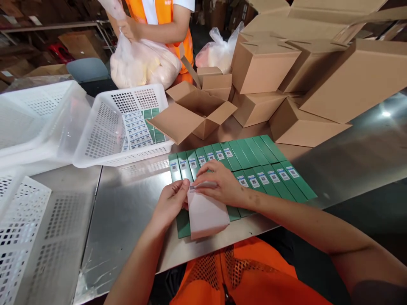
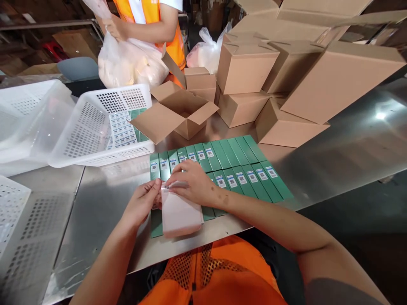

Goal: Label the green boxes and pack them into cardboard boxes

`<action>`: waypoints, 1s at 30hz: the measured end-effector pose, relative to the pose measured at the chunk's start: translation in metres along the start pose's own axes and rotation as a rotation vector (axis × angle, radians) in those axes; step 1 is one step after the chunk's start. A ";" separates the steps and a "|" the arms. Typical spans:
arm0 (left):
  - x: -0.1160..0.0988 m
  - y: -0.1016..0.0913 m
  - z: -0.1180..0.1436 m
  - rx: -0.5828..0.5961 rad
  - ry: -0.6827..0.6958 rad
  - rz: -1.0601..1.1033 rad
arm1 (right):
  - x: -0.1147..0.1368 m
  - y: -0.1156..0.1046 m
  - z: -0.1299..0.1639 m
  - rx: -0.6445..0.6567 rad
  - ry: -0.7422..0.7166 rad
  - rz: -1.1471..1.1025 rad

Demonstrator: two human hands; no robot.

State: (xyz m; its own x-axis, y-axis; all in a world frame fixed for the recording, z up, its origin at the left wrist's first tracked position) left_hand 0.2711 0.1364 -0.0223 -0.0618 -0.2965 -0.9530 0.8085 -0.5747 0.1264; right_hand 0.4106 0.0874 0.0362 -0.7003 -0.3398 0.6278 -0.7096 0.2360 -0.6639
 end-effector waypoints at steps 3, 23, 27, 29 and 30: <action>-0.001 0.000 0.000 0.002 -0.027 -0.010 | 0.020 -0.006 0.009 -0.059 -0.308 0.083; 0.000 -0.002 0.003 -0.029 -0.014 -0.084 | -0.166 -0.103 0.002 -0.008 1.217 -0.191; 0.001 -0.001 0.001 -0.019 -0.025 -0.078 | -0.173 -0.105 -0.005 0.003 1.223 -0.023; 0.001 -0.001 0.000 -0.026 -0.019 -0.080 | -0.171 -0.113 -0.009 -0.014 1.197 0.087; 0.001 0.000 0.000 -0.034 -0.015 -0.081 | -0.167 -0.118 -0.009 -0.027 1.171 0.134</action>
State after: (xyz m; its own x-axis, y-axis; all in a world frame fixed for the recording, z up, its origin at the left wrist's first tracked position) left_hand 0.2708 0.1360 -0.0228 -0.1364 -0.2612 -0.9556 0.8200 -0.5711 0.0390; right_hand 0.6102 0.1241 0.0132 -0.4037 0.7290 0.5528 -0.6164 0.2298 -0.7531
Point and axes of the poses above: each hand's wrist, its own z-axis away from the middle knuckle, its own y-axis out of the palm, x = y × z, the point moved 6 cm from there along -z, towards the middle knuckle, and after that the axes turned 8 degrees about y, right-handed, at the moved point
